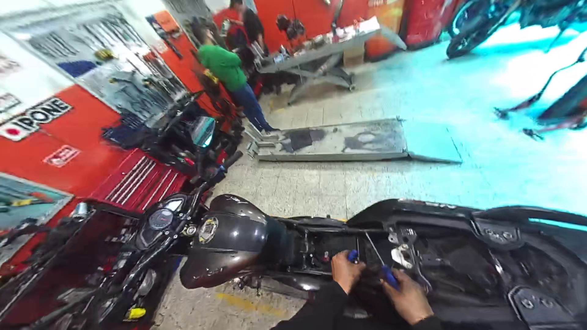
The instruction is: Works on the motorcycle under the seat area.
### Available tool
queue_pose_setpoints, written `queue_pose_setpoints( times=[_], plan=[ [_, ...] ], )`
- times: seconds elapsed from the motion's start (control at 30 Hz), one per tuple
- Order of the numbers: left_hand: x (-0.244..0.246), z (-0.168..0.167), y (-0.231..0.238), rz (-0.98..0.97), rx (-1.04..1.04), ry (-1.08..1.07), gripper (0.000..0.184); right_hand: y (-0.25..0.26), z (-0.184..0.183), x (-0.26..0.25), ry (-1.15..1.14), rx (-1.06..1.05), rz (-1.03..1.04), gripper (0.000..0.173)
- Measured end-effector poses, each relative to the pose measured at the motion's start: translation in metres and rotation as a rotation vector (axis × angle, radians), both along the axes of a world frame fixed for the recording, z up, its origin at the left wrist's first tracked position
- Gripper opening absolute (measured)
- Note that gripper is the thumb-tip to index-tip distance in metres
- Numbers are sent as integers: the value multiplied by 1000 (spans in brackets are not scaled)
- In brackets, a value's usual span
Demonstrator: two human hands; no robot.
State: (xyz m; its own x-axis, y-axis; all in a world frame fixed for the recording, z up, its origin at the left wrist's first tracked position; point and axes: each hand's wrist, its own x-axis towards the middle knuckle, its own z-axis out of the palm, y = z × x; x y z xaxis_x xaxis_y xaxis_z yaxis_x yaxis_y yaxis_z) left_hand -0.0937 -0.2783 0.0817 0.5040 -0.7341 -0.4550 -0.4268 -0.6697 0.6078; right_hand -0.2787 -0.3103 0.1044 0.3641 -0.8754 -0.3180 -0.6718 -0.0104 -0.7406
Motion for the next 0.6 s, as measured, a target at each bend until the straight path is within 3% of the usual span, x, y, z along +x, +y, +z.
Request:
queue_pose_setpoints(
  times=[0.27, 0.43, 0.6],
  plan=[
    [24, -20, 20, 1, -95, 216, 41, -20, 4, 51, -52, 232, -22, 25],
    [27, -47, 24, 58, -209, 429, 39, -51, -21, 80, 185, 199, 16, 31],
    [28, -43, 25, 46, -235, 451, 39, -57, -42, 93, 350, 176, 82, 43]
  ],
)
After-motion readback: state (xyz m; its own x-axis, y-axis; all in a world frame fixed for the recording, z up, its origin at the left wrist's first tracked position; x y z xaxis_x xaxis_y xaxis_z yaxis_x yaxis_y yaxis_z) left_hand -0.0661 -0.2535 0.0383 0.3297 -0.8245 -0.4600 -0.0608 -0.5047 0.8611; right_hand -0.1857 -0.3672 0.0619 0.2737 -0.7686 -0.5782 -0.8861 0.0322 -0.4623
